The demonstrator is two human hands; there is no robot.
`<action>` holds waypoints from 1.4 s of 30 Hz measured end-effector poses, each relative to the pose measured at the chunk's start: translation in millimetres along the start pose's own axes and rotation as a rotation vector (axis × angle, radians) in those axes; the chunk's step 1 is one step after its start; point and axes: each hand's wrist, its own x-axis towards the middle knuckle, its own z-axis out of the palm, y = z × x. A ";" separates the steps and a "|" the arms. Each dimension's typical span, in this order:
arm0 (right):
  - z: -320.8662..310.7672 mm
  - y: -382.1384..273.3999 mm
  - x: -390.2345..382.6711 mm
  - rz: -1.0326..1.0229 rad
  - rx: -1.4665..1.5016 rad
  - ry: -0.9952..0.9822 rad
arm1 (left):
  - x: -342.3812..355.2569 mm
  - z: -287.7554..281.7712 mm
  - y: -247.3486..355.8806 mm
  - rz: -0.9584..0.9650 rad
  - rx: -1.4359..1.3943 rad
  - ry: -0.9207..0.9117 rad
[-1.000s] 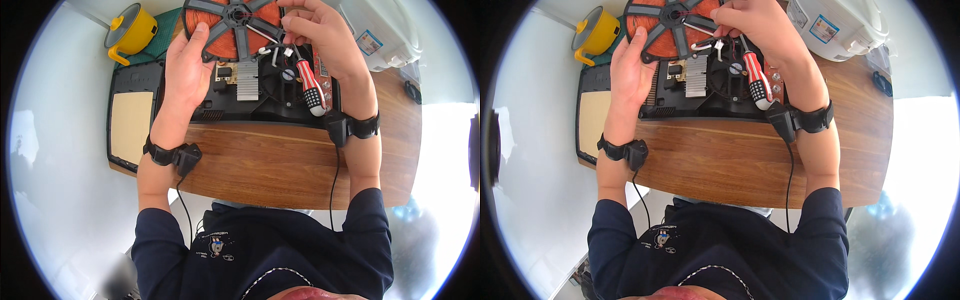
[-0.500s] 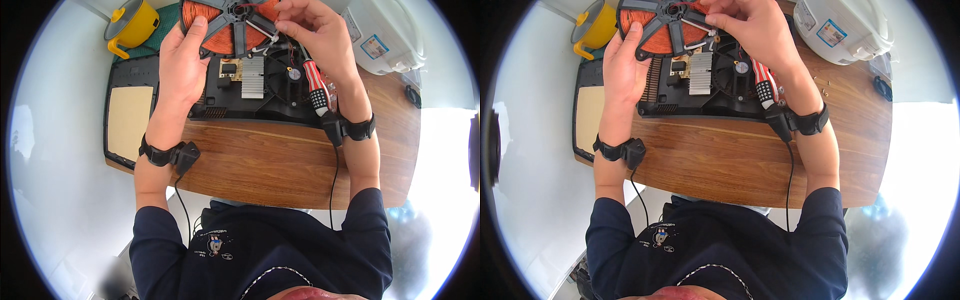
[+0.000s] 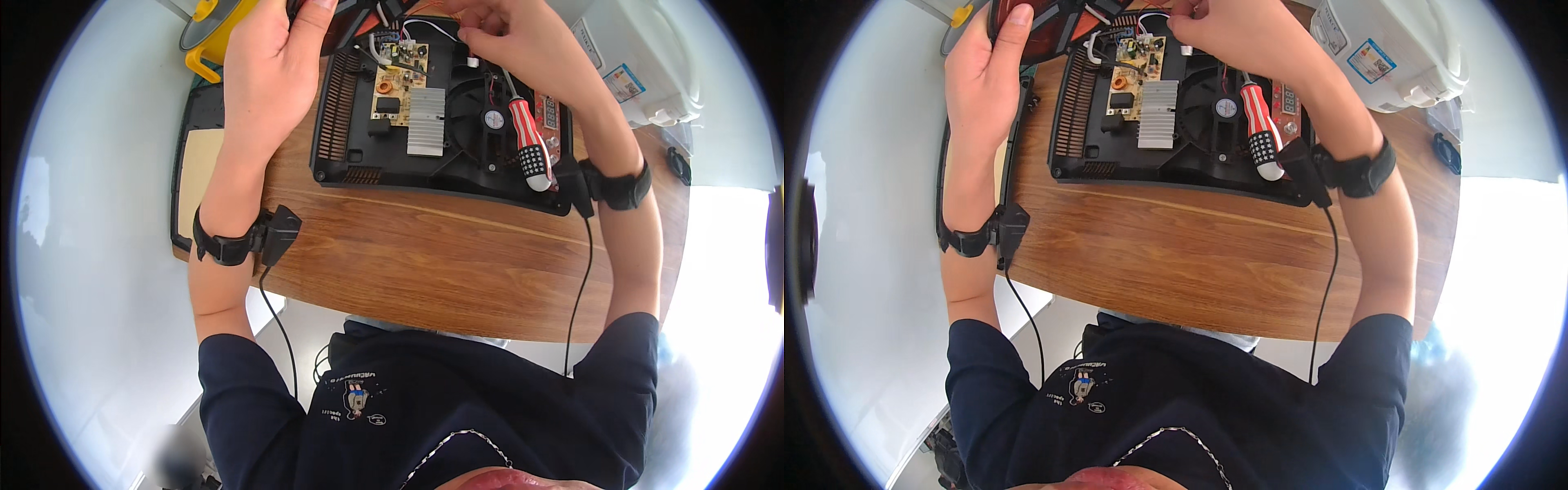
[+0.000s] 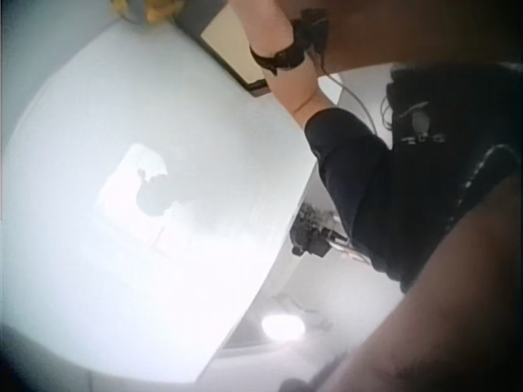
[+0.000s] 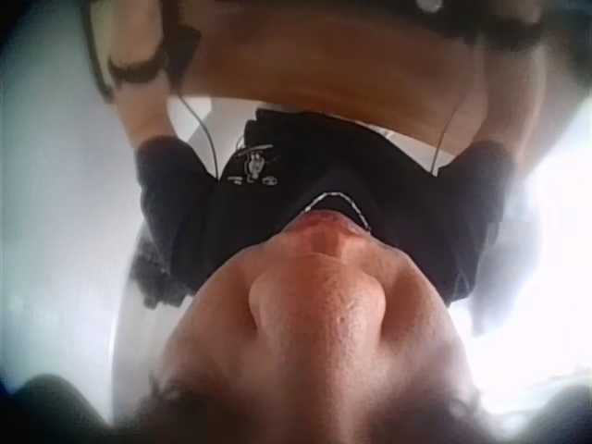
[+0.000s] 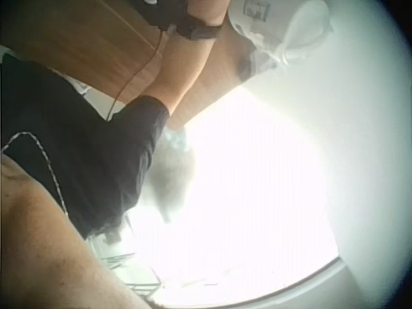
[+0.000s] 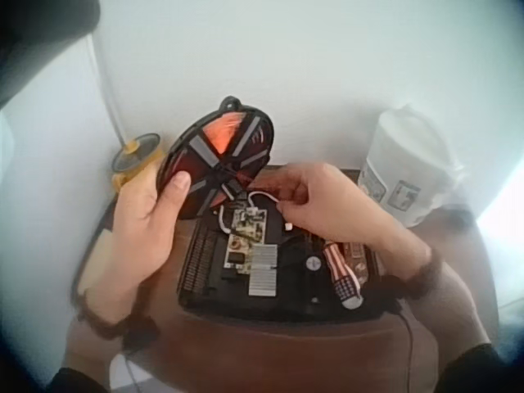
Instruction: The person works on the internal components of a disassembled electronic device, using a screwdriver to manipulate wires and connectors on a circuit board. They handle a copper heating coil element, adjusting its position and connections within the device housing.
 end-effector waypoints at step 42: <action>70.6 98.5 105.8 -0.037 -0.366 -0.124 | -2.4 10.6 -23.2 -0.177 0.125 -0.163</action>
